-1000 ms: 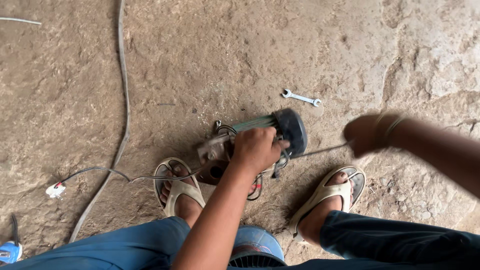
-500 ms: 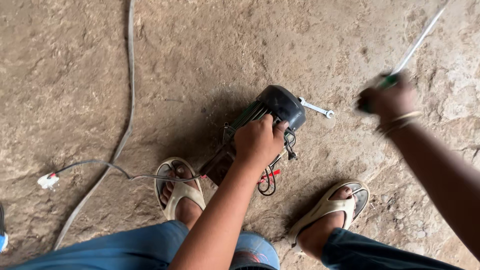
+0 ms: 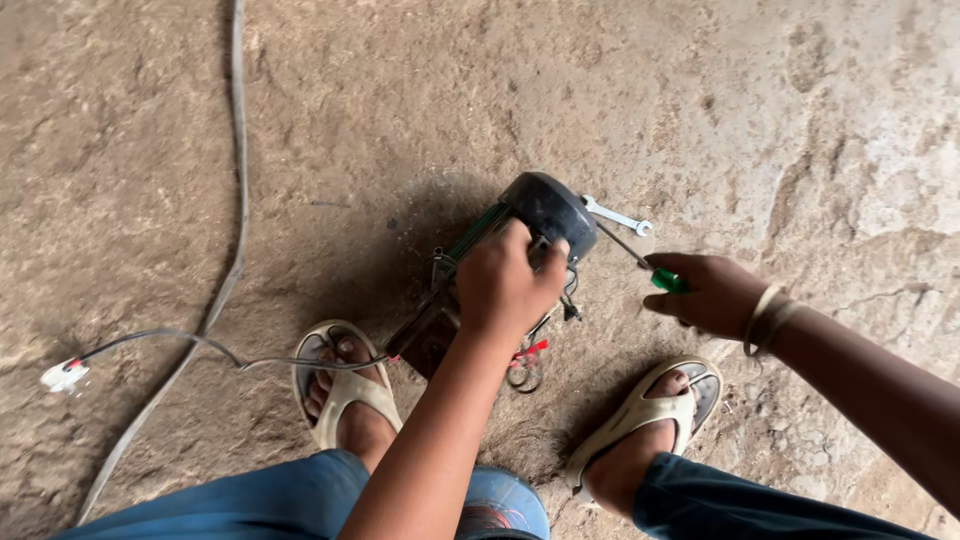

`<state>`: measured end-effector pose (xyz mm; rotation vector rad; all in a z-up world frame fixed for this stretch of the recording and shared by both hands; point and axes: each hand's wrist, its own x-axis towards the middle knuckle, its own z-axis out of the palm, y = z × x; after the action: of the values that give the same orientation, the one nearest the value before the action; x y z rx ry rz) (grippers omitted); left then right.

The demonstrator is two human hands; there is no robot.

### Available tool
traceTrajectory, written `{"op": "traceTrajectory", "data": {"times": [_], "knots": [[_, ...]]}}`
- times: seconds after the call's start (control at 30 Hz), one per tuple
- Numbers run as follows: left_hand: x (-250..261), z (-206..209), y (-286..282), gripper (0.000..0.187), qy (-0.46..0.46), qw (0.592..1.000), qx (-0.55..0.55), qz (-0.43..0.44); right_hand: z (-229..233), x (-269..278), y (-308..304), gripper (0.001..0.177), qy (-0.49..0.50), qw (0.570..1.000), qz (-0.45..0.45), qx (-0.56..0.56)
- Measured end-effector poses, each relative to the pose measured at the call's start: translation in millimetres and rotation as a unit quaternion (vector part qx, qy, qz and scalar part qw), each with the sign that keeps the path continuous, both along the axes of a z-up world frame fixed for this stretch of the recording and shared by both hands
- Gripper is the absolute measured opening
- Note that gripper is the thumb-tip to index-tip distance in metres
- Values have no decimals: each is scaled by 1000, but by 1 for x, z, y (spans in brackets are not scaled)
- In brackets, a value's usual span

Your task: The person is repairing a small electric motor. They use a screwdriver and a wrench to loosen and tighten screws on the motor casing, repeatedly disassembling and reassembling parts of the motor.

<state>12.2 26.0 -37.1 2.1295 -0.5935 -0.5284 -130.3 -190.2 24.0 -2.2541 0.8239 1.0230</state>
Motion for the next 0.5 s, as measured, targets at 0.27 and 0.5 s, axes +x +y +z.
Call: {"op": "traceTrajectory", "data": {"times": [0.27, 0.5], "knots": [[55, -22, -44, 54, -55, 984, -72, -151, 97, -16, -1, 57, 71, 986, 76, -134], [47, -35, -41, 48, -84, 969, 6, -233, 116, -38, 44, 47, -168, 969, 115, -139]]}}
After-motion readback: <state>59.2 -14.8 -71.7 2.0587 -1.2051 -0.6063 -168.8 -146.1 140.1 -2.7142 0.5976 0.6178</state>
